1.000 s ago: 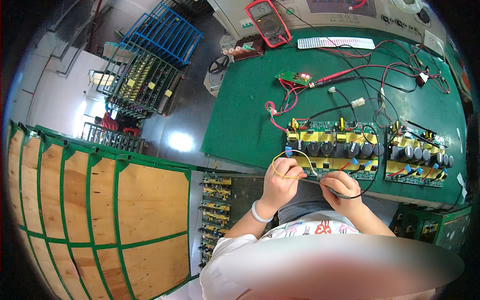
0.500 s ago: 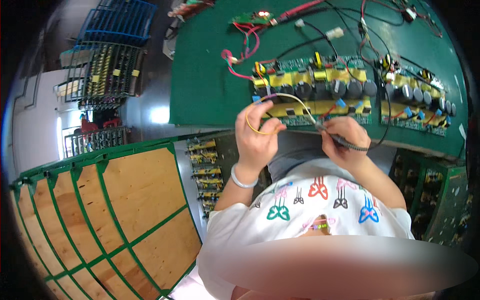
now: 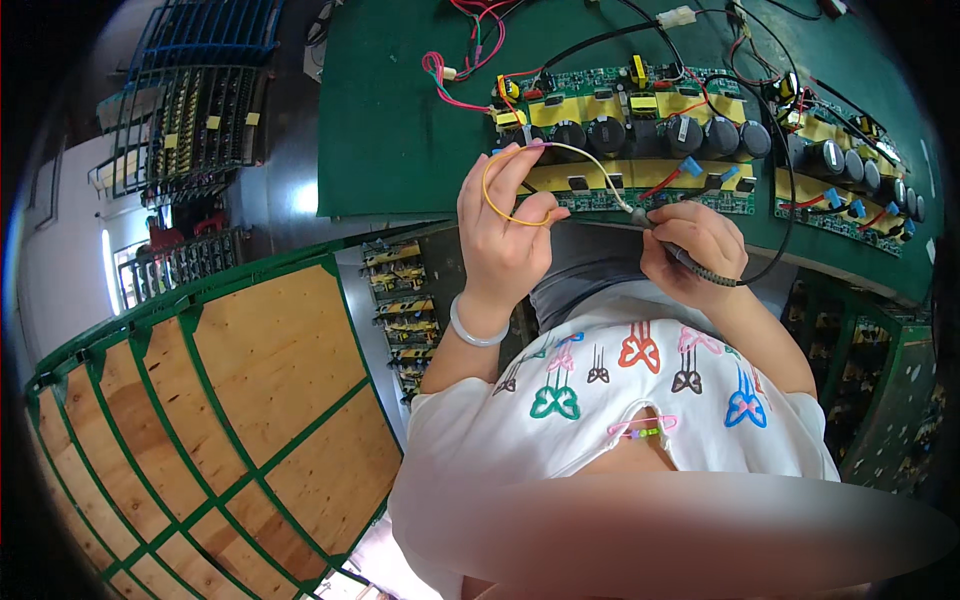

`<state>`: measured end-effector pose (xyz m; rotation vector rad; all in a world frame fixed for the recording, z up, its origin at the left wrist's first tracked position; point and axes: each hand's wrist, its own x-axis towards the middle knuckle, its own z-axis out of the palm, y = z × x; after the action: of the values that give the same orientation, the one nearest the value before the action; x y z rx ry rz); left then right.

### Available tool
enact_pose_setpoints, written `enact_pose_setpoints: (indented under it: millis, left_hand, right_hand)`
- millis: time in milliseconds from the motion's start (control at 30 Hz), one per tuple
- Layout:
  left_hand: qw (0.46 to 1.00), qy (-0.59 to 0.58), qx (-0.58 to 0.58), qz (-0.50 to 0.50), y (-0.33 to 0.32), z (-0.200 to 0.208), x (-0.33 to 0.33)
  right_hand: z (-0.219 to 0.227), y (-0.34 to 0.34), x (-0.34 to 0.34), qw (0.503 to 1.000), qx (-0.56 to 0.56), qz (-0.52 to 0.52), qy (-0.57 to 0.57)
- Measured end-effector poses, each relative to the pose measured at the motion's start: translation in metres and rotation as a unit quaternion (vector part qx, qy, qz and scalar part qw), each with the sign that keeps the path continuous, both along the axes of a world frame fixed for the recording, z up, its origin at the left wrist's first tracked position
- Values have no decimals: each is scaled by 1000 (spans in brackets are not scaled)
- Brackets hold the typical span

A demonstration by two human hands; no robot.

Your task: Testing and assembling printed circuit boards (PCBs) at an electronics workstation.

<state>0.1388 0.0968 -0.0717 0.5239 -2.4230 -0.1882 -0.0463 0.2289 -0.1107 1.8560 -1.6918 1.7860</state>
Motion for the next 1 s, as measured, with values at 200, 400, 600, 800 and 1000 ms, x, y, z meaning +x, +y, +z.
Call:
enact_pose_setpoints:
  millis: [200,400,600,800,1000]
  left_hand:
    - [1000,-5,5,9,0,-2,2]
    - [1000,-13,8,0,0,4,2]
    - [1000,-10,9,-1,1,5,2]
    - [1000,-2,16,-4,0,4,1]
    - [1000,8,16,-9,-4,2,1]
  right_hand:
    - [-1,1,0,1000,16,6,4]
    - [4,0,0,1000,13,1,14]
    - [3,1,3,1000,22,-10,9]
    - [16,-2,-4,999,12,19,26]
    - [60,-20,-38,998,-3,8,-56]
